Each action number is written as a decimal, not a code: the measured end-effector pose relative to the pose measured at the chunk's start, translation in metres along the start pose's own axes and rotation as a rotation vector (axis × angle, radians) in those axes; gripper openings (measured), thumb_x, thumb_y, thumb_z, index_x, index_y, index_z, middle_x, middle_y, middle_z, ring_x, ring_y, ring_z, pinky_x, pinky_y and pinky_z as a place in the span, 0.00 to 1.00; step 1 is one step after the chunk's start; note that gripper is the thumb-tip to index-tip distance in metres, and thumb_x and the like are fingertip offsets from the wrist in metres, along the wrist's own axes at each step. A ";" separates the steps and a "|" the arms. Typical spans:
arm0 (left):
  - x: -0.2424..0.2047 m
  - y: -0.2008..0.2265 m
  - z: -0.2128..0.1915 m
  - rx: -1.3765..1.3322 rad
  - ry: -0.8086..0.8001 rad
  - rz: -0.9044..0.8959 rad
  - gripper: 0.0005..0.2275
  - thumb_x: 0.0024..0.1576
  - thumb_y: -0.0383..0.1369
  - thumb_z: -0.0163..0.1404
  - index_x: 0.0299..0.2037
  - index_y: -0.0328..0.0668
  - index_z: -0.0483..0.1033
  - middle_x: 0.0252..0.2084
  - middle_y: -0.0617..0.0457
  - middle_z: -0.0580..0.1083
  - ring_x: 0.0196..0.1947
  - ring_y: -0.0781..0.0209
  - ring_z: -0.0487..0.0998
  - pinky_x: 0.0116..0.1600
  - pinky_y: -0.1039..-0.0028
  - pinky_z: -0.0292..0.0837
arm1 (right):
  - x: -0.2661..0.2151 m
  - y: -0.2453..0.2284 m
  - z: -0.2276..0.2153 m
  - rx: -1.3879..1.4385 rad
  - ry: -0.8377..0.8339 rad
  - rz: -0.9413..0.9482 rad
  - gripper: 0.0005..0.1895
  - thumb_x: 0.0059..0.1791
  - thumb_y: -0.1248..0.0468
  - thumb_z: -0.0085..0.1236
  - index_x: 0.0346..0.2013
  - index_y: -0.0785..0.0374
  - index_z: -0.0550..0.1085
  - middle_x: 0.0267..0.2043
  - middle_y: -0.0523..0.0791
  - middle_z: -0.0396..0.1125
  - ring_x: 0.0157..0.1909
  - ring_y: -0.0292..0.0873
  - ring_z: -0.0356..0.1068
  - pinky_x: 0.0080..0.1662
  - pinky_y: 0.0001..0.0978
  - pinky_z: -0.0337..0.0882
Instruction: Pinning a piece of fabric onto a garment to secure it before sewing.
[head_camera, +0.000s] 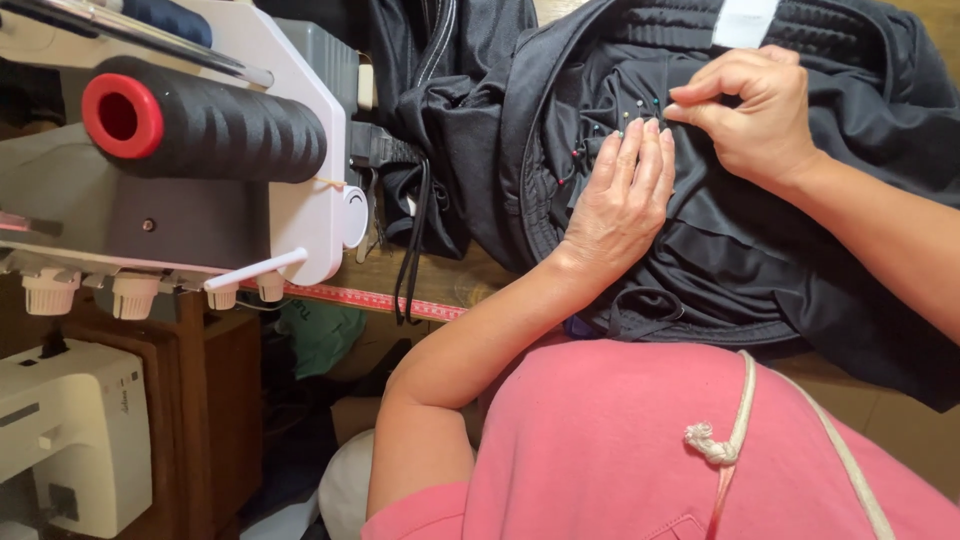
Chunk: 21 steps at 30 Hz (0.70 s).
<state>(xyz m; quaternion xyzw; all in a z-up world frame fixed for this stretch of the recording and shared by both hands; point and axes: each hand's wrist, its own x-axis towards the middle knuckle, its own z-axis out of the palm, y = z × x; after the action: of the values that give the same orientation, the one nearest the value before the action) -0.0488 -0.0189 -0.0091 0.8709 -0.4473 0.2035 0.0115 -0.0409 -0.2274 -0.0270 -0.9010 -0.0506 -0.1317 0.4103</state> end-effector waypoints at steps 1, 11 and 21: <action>0.000 0.000 -0.001 0.002 -0.008 0.007 0.18 0.65 0.30 0.37 0.62 0.31 0.71 0.62 0.38 0.73 0.63 0.43 0.74 0.70 0.56 0.66 | -0.002 0.002 0.001 -0.001 -0.011 0.037 0.10 0.54 0.67 0.79 0.37 0.60 0.81 0.42 0.43 0.76 0.48 0.39 0.75 0.64 0.36 0.59; -0.003 -0.001 0.004 -0.026 -0.018 0.024 0.20 0.70 0.40 0.42 0.63 0.29 0.70 0.63 0.37 0.72 0.65 0.43 0.73 0.71 0.56 0.66 | 0.005 0.003 -0.005 -0.052 -0.103 -0.181 0.08 0.56 0.69 0.76 0.38 0.61 0.81 0.42 0.43 0.76 0.45 0.43 0.75 0.57 0.39 0.64; -0.005 -0.005 0.007 -0.160 0.088 -0.046 0.16 0.69 0.38 0.43 0.57 0.34 0.76 0.61 0.41 0.75 0.64 0.49 0.74 0.71 0.60 0.65 | 0.056 0.018 -0.029 -0.388 -0.559 -0.347 0.02 0.55 0.58 0.62 0.39 0.46 0.76 0.42 0.35 0.70 0.37 0.42 0.71 0.44 0.45 0.63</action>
<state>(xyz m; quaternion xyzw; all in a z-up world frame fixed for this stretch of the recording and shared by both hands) -0.0453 -0.0134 -0.0165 0.8676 -0.4409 0.2046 0.1053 0.0107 -0.2619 -0.0058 -0.9411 -0.2865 0.0443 0.1741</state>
